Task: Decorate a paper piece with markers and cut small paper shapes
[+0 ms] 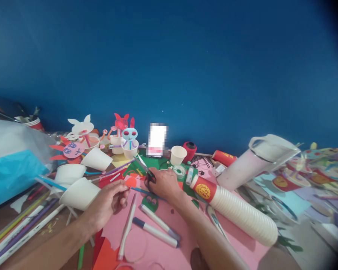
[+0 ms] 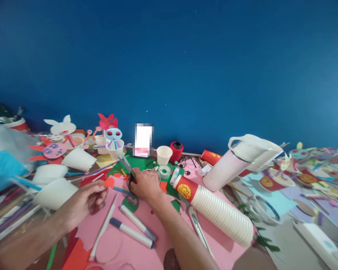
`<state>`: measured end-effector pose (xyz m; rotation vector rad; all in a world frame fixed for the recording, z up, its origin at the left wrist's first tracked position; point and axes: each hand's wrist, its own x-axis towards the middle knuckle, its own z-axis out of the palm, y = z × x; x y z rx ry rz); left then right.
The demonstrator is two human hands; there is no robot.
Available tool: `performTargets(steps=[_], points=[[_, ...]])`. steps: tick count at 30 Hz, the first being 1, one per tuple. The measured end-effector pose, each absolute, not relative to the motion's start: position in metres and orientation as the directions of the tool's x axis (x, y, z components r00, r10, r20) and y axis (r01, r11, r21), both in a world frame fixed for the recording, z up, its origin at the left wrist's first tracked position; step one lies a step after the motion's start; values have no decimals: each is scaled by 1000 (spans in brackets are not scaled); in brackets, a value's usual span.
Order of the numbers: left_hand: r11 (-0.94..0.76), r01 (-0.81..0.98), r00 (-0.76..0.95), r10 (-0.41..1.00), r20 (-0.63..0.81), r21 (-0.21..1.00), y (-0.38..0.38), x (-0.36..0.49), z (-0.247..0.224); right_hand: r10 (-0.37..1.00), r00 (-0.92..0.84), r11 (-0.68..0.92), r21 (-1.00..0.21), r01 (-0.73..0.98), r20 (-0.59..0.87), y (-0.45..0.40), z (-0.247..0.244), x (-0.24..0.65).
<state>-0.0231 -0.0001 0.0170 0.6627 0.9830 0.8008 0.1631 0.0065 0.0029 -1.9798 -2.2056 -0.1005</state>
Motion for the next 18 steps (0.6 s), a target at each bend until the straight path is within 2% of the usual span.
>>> performTargets(steps=[18], points=[[551,-272,308,826,-472,789,1,-23,17,980,-103,116,-66,991,172,7,3,162]])
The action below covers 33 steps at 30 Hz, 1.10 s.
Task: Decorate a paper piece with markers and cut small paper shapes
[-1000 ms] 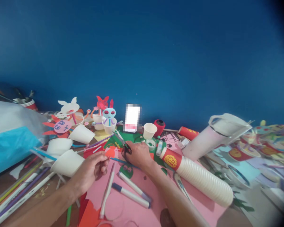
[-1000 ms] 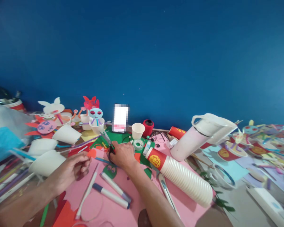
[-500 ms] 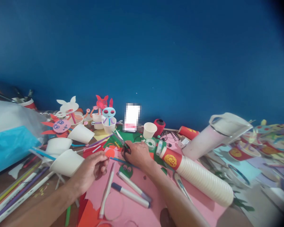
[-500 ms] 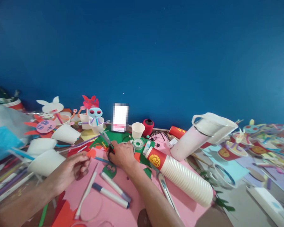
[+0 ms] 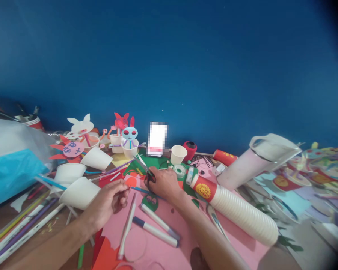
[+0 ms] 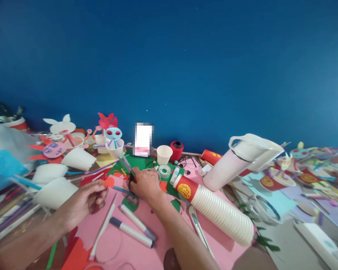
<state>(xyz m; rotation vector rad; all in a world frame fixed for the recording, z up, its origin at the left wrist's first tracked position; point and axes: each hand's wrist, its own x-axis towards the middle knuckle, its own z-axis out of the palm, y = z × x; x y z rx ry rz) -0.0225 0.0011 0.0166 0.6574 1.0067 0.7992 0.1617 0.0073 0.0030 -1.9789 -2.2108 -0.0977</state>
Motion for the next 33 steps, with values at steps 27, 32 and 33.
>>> performTargets(steps=[27,32,33], points=[[540,-285,327,831,-449,792,0,-21,19,981,-100,112,-63,992,166,6,5,160],[540,-282,326,831,-450,793,0,-22,16,985,-87,98,-70,993,148,5,12,163],[540,-280,325,831,-451,794,0,-22,16,987,-82,92,-67,994,140,5,15,166]])
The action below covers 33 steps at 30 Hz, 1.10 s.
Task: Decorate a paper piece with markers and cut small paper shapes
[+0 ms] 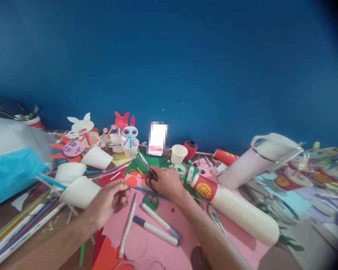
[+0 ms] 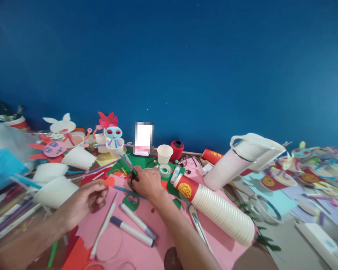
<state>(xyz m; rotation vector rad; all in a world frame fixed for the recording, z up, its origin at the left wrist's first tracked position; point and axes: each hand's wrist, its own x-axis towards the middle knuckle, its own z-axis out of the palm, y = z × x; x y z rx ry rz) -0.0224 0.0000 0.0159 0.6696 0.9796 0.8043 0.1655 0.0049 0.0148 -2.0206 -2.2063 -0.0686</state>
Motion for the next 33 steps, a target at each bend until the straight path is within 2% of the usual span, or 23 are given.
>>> performTargets(steps=[12,21,26,33], points=[[525,-247,327,837,-439,815,2,-23,13,990,94,-93,-19,996,106,9,44,198],[528,-247,327,835,-443,813,1,-24,12,985,89,-87,-18,996,148,10,38,199],[524,-260,346,835,-429,811,1,-24,12,988,88,-85,-31,996,125,7,41,195],[495,-175,359,837,-413,851,-4,-19,13,992,31,-31,-3,1000,123,-1,49,189]])
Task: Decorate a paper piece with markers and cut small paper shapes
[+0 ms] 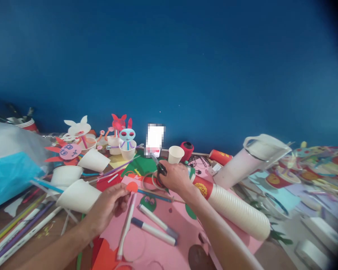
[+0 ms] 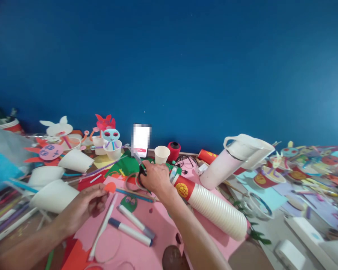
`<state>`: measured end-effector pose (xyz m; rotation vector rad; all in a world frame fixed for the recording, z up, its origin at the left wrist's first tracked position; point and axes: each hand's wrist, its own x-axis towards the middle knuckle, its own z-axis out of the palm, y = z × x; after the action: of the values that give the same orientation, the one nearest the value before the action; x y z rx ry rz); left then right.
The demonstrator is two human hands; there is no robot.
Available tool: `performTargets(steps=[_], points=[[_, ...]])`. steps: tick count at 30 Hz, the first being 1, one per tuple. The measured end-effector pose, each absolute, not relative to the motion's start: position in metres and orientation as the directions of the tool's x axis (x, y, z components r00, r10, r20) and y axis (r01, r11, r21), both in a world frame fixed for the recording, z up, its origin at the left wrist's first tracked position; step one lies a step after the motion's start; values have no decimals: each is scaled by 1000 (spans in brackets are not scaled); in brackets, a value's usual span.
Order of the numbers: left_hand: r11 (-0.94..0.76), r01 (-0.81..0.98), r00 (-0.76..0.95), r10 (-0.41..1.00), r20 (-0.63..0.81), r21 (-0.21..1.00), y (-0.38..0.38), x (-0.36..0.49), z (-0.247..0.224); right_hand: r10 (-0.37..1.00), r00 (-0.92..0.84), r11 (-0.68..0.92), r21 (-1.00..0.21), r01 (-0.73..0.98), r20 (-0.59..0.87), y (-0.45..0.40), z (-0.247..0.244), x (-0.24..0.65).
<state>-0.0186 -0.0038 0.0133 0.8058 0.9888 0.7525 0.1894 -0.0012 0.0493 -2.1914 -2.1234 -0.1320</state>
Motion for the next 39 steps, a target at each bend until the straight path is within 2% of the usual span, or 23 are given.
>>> performTargets(steps=[3,8,13,20,28,39], points=[[442,-110,377,847,-374,890,-8,-18,13,989,24,-23,-5,1000,143,-15,45,192],[387,-23,384,855,-349,922,-12,-18,10,976,29,-11,-86,996,215,-55,23,195],[352,35,394,855,-337,935,-14,-15,7,954,-26,81,-176,981,298,-79,4,199],[286,75,423,858,-290,955,-12,-17,-5,909,-147,241,-204,949,391,-83,-5,199],[273,75,448,850,-277,959,-12,-18,-3,953,-171,212,-149,966,249,-82,3,198],[262,86,448,852,-272,961,-14,-17,1,987,-157,160,-170,972,29,-87,25,202]])
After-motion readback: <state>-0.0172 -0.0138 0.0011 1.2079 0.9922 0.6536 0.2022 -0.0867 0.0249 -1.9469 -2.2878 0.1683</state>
